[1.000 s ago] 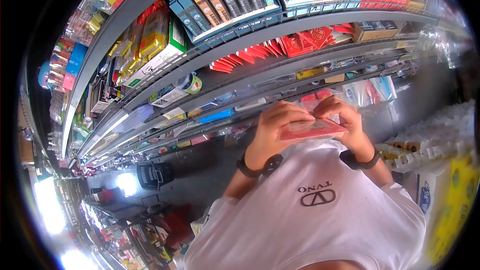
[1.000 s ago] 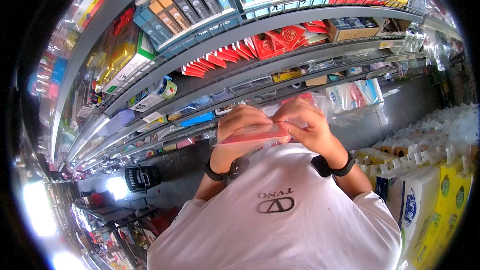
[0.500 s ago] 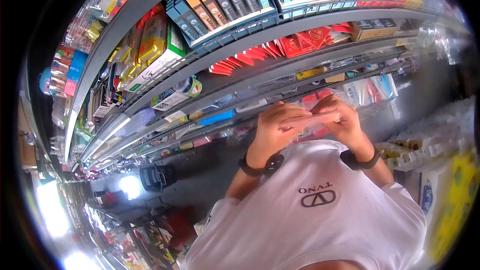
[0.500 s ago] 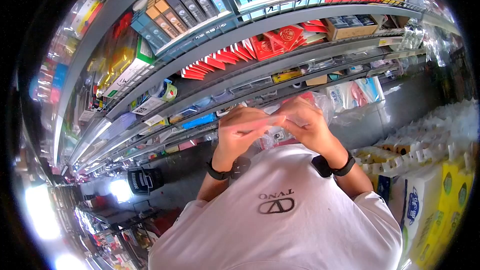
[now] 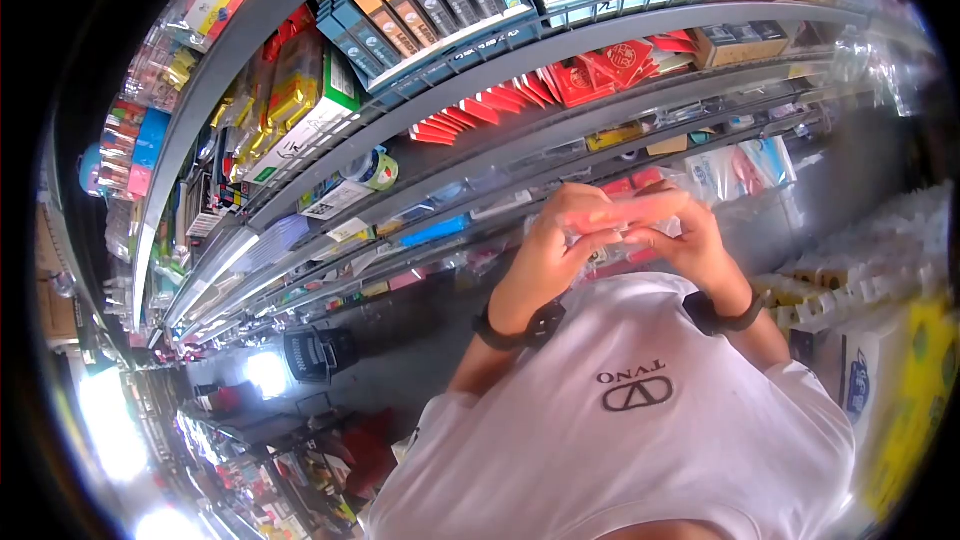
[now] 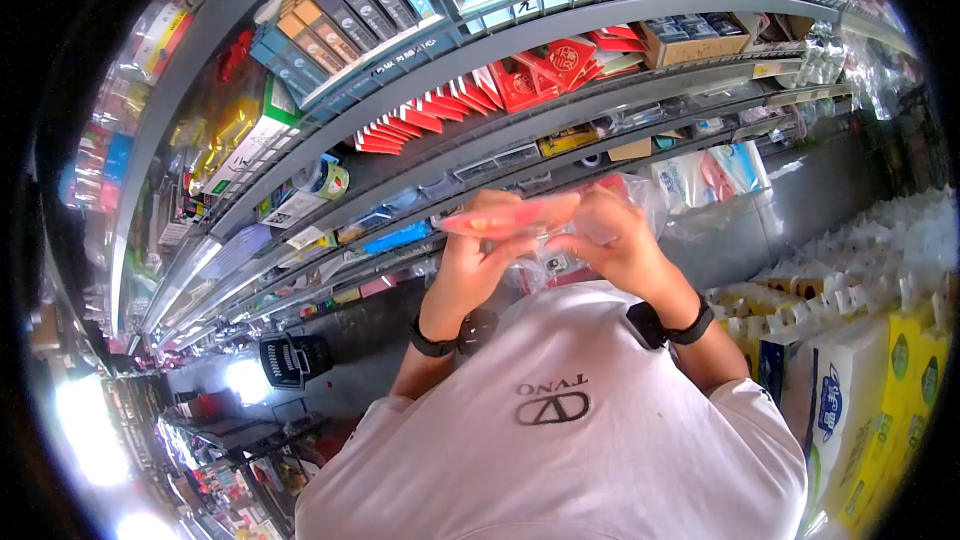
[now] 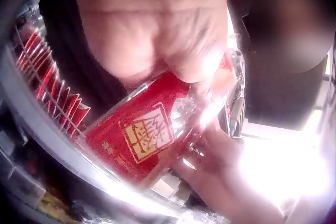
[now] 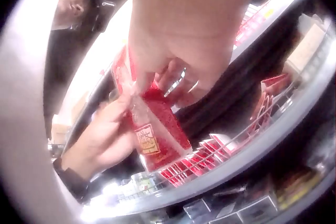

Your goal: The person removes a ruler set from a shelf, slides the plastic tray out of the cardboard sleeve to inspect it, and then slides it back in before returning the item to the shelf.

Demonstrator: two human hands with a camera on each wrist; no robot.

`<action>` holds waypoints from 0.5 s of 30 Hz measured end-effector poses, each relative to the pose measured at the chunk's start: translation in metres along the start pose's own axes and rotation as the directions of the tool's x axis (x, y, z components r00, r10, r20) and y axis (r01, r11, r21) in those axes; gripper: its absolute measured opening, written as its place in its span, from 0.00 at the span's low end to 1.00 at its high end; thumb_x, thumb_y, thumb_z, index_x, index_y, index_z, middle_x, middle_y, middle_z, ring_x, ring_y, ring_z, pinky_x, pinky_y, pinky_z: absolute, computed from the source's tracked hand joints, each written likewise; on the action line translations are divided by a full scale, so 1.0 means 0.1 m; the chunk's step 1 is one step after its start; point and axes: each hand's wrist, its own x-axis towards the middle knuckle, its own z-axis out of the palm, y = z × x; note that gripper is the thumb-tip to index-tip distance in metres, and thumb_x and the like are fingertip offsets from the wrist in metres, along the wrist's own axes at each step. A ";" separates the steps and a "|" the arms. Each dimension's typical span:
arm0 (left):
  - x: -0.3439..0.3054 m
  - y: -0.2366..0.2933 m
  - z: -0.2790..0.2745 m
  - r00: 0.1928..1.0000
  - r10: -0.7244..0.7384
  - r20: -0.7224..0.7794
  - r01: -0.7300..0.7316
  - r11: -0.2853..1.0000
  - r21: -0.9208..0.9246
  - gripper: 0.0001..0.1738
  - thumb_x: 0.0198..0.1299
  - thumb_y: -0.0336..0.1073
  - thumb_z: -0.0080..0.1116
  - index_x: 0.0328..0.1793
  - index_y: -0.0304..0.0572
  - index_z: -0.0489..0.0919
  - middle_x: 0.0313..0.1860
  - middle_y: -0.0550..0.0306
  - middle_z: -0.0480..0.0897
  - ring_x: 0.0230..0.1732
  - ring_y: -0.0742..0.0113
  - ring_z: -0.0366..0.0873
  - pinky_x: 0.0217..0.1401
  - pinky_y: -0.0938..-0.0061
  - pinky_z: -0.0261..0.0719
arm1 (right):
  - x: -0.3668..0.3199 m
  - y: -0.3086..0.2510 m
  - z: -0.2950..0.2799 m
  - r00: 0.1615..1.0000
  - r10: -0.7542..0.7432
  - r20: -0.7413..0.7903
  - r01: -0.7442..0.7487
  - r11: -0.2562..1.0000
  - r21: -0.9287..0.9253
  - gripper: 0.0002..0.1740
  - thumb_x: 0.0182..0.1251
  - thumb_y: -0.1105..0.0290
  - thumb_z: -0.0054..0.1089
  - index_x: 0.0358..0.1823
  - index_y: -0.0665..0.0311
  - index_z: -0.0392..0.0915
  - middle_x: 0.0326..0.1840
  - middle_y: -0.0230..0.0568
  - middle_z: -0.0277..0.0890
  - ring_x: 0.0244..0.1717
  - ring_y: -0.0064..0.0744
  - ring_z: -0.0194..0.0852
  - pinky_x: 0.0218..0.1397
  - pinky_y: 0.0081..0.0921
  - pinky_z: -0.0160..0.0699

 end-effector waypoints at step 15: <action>-0.04 0.01 0.20 0.994 -0.106 -0.011 0.105 0.993 -0.054 0.22 0.59 0.25 0.68 0.59 0.38 0.74 0.55 0.49 0.79 0.56 0.58 0.78 0.58 0.65 0.76 | 0.03 0.12 -0.22 0.986 -0.102 0.130 0.113 0.991 -0.077 0.12 0.57 0.72 0.75 0.42 0.65 0.85 0.40 0.41 0.83 0.42 0.42 0.80 0.49 0.37 0.76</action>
